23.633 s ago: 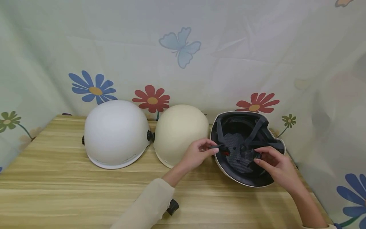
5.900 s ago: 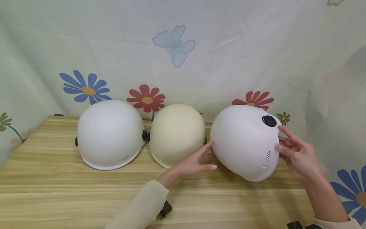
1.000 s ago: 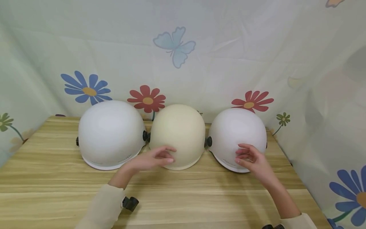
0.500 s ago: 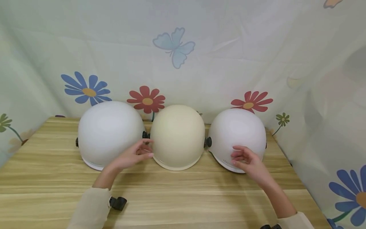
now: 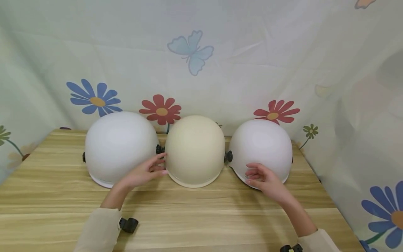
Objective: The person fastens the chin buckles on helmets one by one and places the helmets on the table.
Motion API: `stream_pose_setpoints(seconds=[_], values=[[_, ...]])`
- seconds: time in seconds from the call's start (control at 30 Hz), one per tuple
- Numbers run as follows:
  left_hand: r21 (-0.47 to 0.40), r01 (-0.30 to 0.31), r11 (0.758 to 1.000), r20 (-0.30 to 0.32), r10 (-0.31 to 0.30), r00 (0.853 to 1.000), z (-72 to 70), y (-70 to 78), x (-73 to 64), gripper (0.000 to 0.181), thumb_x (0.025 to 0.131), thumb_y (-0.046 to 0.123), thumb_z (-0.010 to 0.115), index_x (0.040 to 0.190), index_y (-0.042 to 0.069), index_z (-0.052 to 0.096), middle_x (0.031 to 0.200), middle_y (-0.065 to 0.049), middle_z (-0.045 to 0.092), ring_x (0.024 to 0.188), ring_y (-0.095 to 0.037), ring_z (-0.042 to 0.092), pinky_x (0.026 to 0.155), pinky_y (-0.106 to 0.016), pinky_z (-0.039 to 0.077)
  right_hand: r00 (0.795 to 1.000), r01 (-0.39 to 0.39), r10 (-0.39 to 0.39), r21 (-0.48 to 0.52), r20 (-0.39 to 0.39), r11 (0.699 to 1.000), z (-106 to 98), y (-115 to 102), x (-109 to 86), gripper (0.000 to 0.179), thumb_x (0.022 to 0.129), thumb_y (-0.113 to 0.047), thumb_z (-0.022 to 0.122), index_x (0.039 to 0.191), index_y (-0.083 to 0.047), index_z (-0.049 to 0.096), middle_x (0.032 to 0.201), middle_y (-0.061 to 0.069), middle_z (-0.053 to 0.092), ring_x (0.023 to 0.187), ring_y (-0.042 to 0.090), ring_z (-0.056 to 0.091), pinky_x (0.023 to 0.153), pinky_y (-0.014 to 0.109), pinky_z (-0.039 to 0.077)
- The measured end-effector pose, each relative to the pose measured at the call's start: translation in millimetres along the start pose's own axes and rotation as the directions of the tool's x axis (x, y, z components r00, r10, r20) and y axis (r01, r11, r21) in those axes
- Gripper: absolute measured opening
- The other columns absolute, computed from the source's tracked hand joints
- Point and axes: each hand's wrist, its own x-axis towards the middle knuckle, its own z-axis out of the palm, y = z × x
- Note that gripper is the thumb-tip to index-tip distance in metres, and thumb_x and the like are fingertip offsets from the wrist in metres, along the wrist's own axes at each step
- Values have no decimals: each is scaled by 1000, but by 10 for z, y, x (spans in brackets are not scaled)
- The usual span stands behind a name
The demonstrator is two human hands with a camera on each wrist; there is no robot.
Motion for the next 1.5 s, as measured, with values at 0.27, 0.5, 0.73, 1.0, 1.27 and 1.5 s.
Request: stream_pose_setpoints(seconds=[0.27, 0.5, 0.73, 1.0, 1.27, 1.5], values=[[-3, 2, 1000, 0, -2, 1000, 10, -1, -2, 73, 87, 27, 63, 145, 10, 22, 139, -24, 34, 122, -39, 40, 93, -49, 39, 994, -76, 78, -29, 81, 997, 147, 49, 142, 52, 85, -13, 65, 127, 8, 42, 111, 27, 54, 97, 31, 56, 76, 26, 49], [-2, -4, 1000, -4, 4, 1000, 8, 1, -9, 73, 87, 28, 62, 145, 9, 21, 138, -26, 33, 122, -40, 39, 94, -50, 37, 985, -104, 89, 100, 147, 989, 317, 83, 274, 58, 86, -12, 64, 131, 10, 35, 117, 33, 49, 103, 34, 54, 80, 31, 50], [-2, 2, 1000, -1, -2, 1000, 12, 0, -9, 73, 88, 28, 62, 145, 11, 21, 138, -25, 33, 123, -40, 38, 95, -50, 36, 976, -137, 99, 194, 192, 971, 468, 62, 404, 60, 87, -11, 62, 132, 13, 31, 122, 35, 44, 111, 41, 47, 84, 34, 48], [0, 6, 1000, 1, -6, 1000, 13, -1, -5, 72, 88, 28, 61, 145, 12, 21, 139, -25, 33, 123, -40, 37, 95, -51, 37, 969, -232, 199, 261, 147, 937, 573, 142, 492, 63, 86, -6, 61, 136, 7, 25, 127, 32, 41, 111, 34, 50, 85, 34, 47], [3, -8, 1000, -2, 8, 1000, 13, 9, -11, 73, 87, 29, 62, 145, 11, 22, 139, -24, 33, 124, -40, 36, 96, -51, 35, 970, -239, 209, 352, 122, 905, 608, 156, 528, 68, 86, -3, 61, 138, 6, 18, 122, 34, 42, 99, 22, 56, 83, 34, 48], [1, -47, 999, -32, 47, 998, 29, 61, -9, 75, 87, 28, 64, 146, 12, 20, 148, -12, 20, 132, -35, 24, 103, -53, 22, 965, -261, 237, 394, 109, 881, 632, 135, 557, 71, 87, 2, 56, 141, 2, 11, 122, 34, 42, 100, 27, 56, 82, 32, 48]])
